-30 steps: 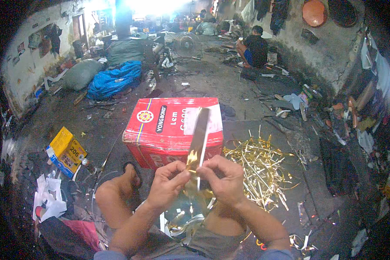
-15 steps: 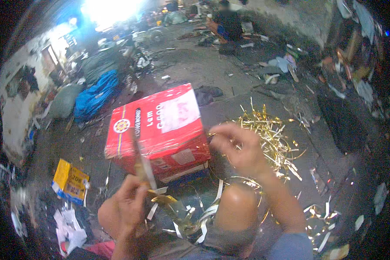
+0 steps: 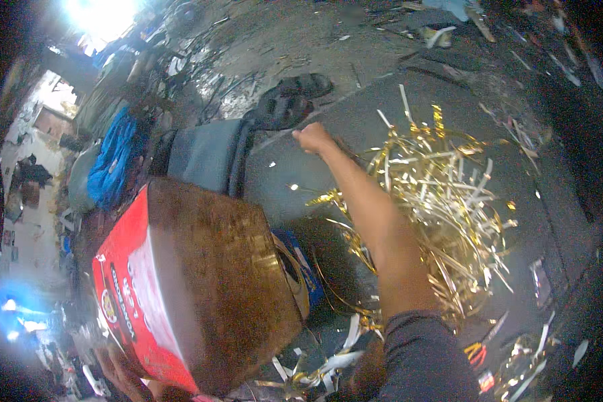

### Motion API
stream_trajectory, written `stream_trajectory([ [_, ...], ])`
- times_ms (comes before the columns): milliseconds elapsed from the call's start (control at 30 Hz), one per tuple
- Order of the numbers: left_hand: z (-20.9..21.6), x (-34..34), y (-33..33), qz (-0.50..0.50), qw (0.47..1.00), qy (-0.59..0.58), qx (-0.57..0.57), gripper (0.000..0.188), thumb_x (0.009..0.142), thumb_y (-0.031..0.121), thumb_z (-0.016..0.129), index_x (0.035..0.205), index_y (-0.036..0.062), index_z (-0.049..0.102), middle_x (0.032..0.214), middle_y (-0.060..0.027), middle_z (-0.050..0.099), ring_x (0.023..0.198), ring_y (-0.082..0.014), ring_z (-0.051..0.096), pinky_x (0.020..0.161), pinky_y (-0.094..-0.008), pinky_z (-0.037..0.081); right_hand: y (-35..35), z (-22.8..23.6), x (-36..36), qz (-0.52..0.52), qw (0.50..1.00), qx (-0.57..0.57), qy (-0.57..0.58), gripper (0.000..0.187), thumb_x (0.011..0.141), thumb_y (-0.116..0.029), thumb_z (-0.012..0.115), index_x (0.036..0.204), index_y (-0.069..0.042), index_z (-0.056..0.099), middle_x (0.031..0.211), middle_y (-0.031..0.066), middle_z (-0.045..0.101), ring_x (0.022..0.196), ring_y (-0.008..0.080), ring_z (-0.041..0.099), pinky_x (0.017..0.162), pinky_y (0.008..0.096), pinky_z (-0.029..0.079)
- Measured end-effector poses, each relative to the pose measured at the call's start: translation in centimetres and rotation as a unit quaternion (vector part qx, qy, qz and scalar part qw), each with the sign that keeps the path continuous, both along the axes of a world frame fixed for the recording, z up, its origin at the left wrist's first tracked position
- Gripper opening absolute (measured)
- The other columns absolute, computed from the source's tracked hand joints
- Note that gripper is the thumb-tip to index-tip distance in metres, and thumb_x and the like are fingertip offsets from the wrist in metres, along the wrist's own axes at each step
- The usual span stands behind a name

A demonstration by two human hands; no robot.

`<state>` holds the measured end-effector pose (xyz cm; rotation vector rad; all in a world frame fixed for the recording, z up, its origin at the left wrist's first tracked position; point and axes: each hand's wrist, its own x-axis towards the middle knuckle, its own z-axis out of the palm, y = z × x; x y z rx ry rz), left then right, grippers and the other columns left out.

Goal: The person sits on the floor and repeatedly ties a red cardboard box with white and gold ribbons. They wrap the ribbons around the box, pull them tight, and tie knots by hand. The workspace is cluttered with scraps and other boxes.

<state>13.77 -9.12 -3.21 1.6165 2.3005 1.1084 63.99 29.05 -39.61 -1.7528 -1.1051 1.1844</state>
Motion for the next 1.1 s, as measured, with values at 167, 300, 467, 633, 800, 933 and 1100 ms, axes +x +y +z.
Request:
stream_trajectory([
  [167,-0.8,6.4,-0.4,0.020,0.994,0.108,0.028,0.014,0.108,0.015,0.055,0.108,0.0012,0.059,0.103,-0.0096,0.060,0.094,-0.0220,0.057,0.084,-0.0334,0.048,7.3,-3.5,-11.3,0.009,0.987,-0.023,0.162,0.057,0.089,-0.050,0.081,0.096,0.006,0.071,0.079,0.0074,0.067,0.062,0.0145,0.062,0.053,0.0294,0.054],
  [300,-1.9,4.5,-2.3,0.098,0.993,0.038,0.046,0.011,0.107,0.011,0.055,0.100,0.0021,0.057,0.091,-0.0038,0.053,0.083,-0.0156,0.050,0.074,-0.0307,0.044,8.6,-3.5,-21.4,0.083,0.960,-0.052,0.263,0.105,0.073,-0.064,0.088,0.134,0.015,0.053,0.130,0.0263,0.063,0.117,0.0323,0.066,0.085,0.0422,0.059],
  [467,-0.6,5.7,-0.4,0.066,0.993,0.099,0.026,0.015,0.103,0.021,0.062,0.097,0.0077,0.059,0.087,-0.0017,0.050,0.075,-0.0134,0.045,0.068,-0.0304,0.039,11.1,-3.7,-27.7,-0.008,0.990,-0.030,0.138,0.109,0.062,-0.055,0.092,0.142,0.007,0.053,0.142,0.0245,0.059,0.130,0.0404,0.060,0.115,0.0443,0.045],
  [633,-1.4,3.5,-1.5,0.030,0.963,0.270,0.004,0.009,0.106,0.016,0.057,0.104,0.0072,0.061,0.087,-0.0028,0.052,0.078,-0.0131,0.047,0.067,-0.0298,0.039,13.5,5.8,-26.8,0.010,0.894,0.049,0.446,0.047,0.081,-0.006,0.076,0.126,0.003,0.065,0.121,0.0130,0.070,0.110,0.0260,0.067,0.096,0.0439,0.053],
  [800,-1.5,7.4,0.3,0.037,0.991,0.096,0.081,0.013,0.106,0.017,0.061,0.105,0.0046,0.063,0.090,-0.0054,0.063,0.080,-0.0141,0.056,0.067,-0.0295,0.044,17.5,21.8,-16.2,0.024,0.828,0.339,0.447,0.021,0.080,-0.018,0.078,0.097,-0.004,0.075,0.092,0.0043,0.072,0.084,0.0177,0.064,0.077,0.0373,0.052],
  [933,-1.7,8.6,0.2,0.023,0.988,0.113,0.104,0.014,0.105,0.019,0.063,0.103,0.0047,0.063,0.089,-0.0054,0.063,0.080,-0.0147,0.056,0.068,-0.0300,0.045,8.5,30.8,-1.9,-0.081,0.823,0.559,0.060,0.029,0.082,-0.022,0.080,0.101,-0.001,0.074,0.097,0.0171,0.075,0.095,0.0340,0.071,0.086,0.0441,0.055],
  [1100,-1.6,9.3,1.7,-0.046,0.985,0.089,0.138,0.017,0.104,0.021,0.065,0.101,0.0049,0.063,0.088,-0.0055,0.063,0.080,-0.0155,0.056,0.069,-0.0305,0.045,5.2,35.6,20.5,-0.400,0.627,0.575,-0.342,0.043,0.095,-0.034,0.073,0.100,0.008,0.065,0.083,0.0248,0.069,0.073,0.0394,0.069,0.065,0.0475,0.055],
])
